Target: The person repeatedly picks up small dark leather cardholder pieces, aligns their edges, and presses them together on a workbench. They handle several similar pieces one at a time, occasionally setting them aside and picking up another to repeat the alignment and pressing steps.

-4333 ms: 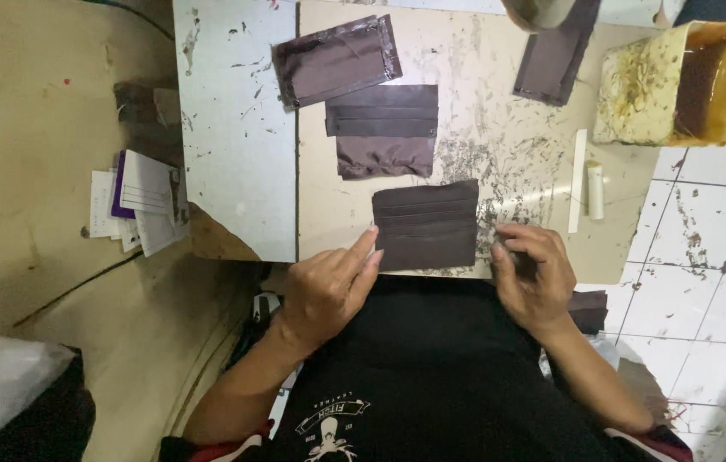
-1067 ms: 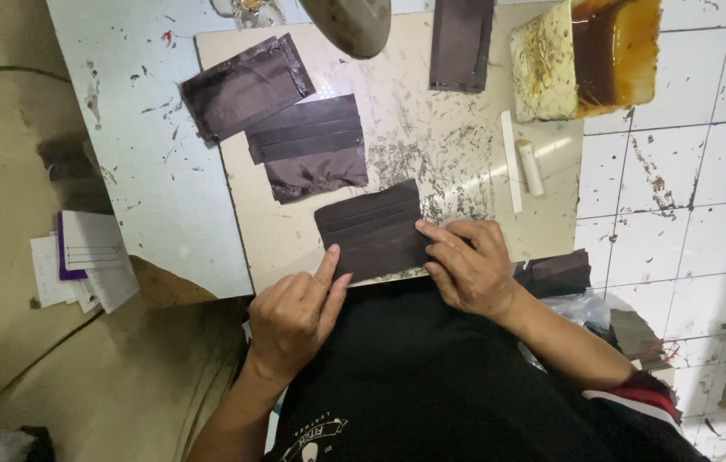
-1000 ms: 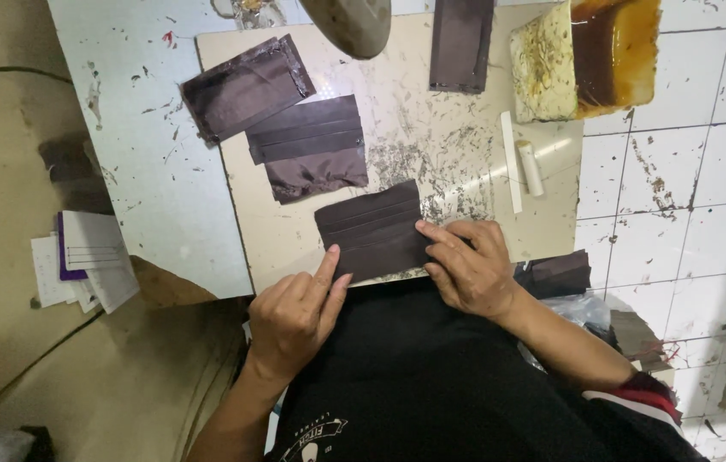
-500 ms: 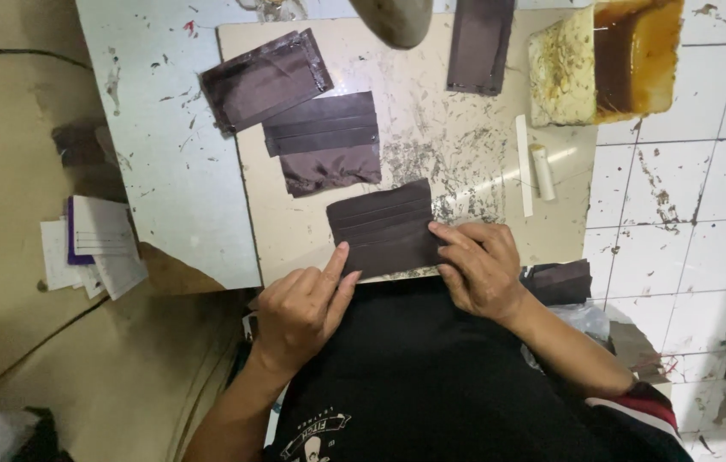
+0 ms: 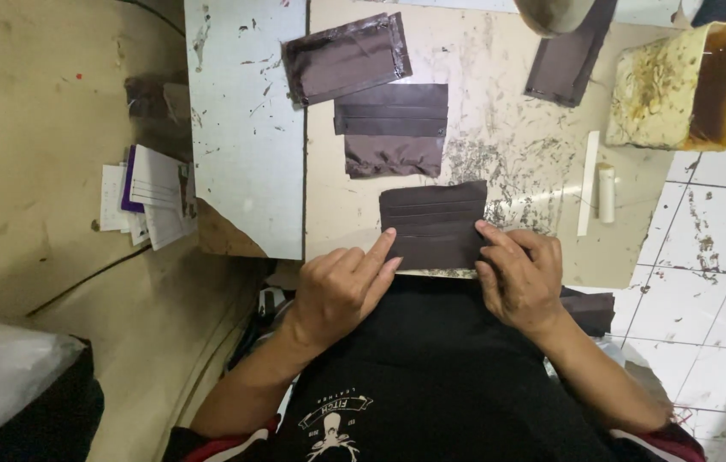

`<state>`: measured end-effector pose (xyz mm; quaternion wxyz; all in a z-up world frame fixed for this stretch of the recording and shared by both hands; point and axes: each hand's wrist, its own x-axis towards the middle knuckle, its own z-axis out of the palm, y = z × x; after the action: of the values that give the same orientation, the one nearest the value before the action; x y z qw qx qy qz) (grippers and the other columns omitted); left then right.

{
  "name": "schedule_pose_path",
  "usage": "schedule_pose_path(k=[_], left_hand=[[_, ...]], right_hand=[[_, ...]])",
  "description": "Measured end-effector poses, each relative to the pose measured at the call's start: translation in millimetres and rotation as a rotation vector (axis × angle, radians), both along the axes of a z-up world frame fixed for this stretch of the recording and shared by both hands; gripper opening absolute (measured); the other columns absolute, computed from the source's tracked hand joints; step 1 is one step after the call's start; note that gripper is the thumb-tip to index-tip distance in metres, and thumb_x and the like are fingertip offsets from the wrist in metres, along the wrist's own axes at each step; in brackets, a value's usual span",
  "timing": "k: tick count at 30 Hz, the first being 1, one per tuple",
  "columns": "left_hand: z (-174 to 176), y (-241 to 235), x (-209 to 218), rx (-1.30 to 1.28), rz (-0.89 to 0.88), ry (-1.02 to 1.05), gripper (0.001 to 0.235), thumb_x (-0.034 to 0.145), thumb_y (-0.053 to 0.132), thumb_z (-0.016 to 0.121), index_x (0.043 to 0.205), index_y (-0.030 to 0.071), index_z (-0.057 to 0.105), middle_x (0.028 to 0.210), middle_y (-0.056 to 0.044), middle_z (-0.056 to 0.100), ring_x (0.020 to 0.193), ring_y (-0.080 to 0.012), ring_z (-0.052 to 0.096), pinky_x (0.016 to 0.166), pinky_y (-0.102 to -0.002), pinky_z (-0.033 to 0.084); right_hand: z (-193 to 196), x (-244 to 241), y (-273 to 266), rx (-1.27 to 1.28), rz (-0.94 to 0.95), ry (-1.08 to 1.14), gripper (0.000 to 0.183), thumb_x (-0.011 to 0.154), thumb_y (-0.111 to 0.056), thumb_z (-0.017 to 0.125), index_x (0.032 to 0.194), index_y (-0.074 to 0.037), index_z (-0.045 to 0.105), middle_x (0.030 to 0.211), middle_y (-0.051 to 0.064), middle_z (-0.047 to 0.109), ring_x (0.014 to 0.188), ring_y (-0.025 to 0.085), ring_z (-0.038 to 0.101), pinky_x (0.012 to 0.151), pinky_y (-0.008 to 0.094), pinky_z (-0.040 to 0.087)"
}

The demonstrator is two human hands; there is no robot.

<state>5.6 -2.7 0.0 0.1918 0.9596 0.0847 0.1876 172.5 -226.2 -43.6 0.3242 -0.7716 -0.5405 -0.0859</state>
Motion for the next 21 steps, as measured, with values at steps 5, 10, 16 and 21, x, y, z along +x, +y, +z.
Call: schedule_pose_path(k=[5, 10, 16, 21], left_hand=[[8.7, 2.7, -1.2, -0.095, -0.018, 0.043, 0.036, 0.095, 0.03, 0.072, 0.123, 0.008, 0.076, 0.056, -0.005, 0.055, 0.049, -0.0212, 0.06, 0.042, -0.031, 0.048], [15.2, 13.7, 21.2, -0.166, -0.082, 0.017, 0.033, 0.093, 0.024, 0.074, 0.12, 0.004, 0.075, 0.07, -0.007, 0.062, 0.06, -0.0264, 0.063, 0.051, -0.035, 0.052], [22.5, 12.8, 74.1, -0.099, -0.114, -0.012, 0.032, 0.1, 0.013, 0.066, 0.127, -0.003, 0.067, 0.105, -0.018, 0.06, 0.092, -0.0364, 0.063, 0.078, -0.045, 0.053], [5.5, 16.8, 90.5, -0.189, -0.111, 0.18, 0.021, 0.092, 0.026, 0.074, 0.105, 0.009, 0.07, 0.086, -0.008, 0.057, 0.082, -0.0341, 0.062, 0.074, -0.046, 0.05]], right_hand=[[2.9, 2.0, 1.6, 0.034, -0.01, 0.092, 0.018, 0.103, -0.023, 0.063, 0.101, -0.007, 0.07, 0.115, 0.013, 0.078, 0.091, 0.033, 0.064, 0.08, 0.045, 0.048], [22.1, 9.1, 1.7, 0.15, -0.056, 0.355, 0.015, 0.104, -0.013, 0.059, 0.106, 0.0, 0.066, 0.119, 0.021, 0.076, 0.096, 0.04, 0.069, 0.082, 0.047, 0.054], [24.1, 8.5, -1.0, 0.248, -0.135, 0.468, 0.012, 0.105, -0.007, 0.057, 0.105, 0.003, 0.064, 0.115, 0.022, 0.076, 0.095, 0.039, 0.07, 0.081, 0.046, 0.055], [24.9, 7.6, -3.1, 0.27, -0.163, 0.543, 0.012, 0.105, -0.006, 0.057, 0.106, 0.004, 0.062, 0.112, 0.022, 0.074, 0.097, 0.038, 0.072, 0.083, 0.044, 0.057]])
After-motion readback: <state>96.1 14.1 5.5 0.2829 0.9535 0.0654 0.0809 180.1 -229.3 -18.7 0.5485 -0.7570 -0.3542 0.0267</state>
